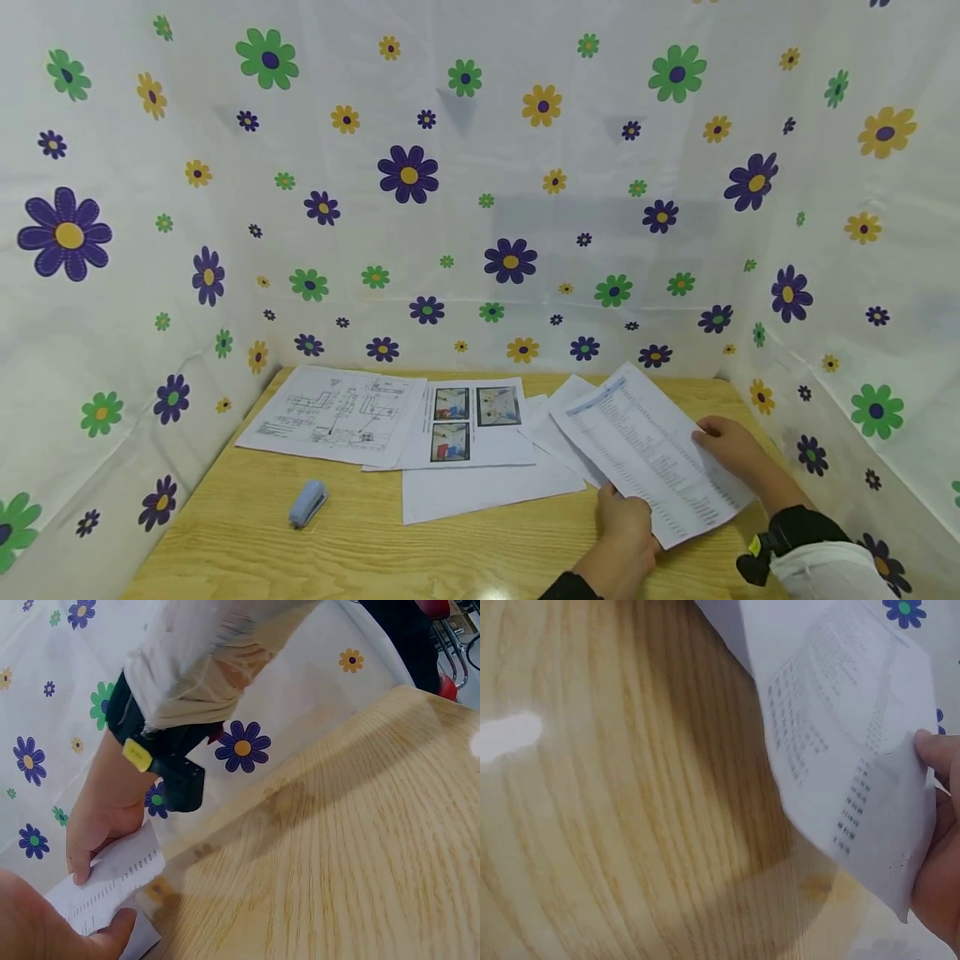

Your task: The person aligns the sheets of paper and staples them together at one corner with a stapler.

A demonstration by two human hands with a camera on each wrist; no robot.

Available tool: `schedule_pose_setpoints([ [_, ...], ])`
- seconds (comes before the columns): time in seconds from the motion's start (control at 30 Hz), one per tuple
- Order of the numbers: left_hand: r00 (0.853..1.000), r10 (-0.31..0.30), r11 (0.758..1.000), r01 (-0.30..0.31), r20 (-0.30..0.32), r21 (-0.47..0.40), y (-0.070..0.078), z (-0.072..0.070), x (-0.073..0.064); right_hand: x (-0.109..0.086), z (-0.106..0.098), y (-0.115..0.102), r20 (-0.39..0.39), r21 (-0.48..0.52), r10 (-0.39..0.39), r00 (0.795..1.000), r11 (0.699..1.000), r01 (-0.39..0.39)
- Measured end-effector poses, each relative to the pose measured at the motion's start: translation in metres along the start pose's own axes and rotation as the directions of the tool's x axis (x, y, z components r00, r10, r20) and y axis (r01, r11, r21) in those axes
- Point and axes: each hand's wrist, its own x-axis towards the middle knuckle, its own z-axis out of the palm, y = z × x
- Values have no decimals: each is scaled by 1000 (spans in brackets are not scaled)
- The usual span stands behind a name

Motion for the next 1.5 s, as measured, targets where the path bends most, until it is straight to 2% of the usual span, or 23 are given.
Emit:
schedule_pose_setpoints([
  [0.07,1000,4,1000,-4,-6,22,4,-3,1,-3,1,-3,-20,20,-24,1000,1000,24],
  [0.27,999,2,997,-4,38,72,19,-16,8,-13,2,-17,-45,80,-86,995,993,89],
  [0.4,997,28,995,-35,71,97,29,-22,12,-18,4,-29,-39,152,-99,994,983,104],
  [0.5,992,67,988,-81,109,131,38,-25,15,-20,6,-37,-36,187,-109,993,976,114],
  [0.7,974,118,960,-162,195,229,68,-38,27,-21,5,-53,-49,256,-105,993,960,114],
  [0.8,963,131,951,-189,234,246,86,-46,38,-22,3,-61,-71,297,-91,993,949,108],
  [0.93,948,160,916,-246,274,318,111,-57,51,-27,5,-74,-109,389,-80,991,914,117],
  [1.03,942,179,877,-284,283,389,130,-64,56,-31,9,-84,-113,453,-83,990,883,125],
  [1.23,927,206,821,-338,314,460,158,-76,57,-38,15,-105,-102,504,-86,991,855,126],
  [1.37,928,233,784,-357,292,508,176,-86,56,-44,21,-118,-100,522,-124,987,838,159],
  [1.4,931,236,776,-353,279,523,181,-89,56,-46,22,-122,-97,534,-132,987,830,163],
  [1.5,928,256,751,-366,269,549,196,-97,56,-52,26,-133,-80,571,-141,987,805,162],
])
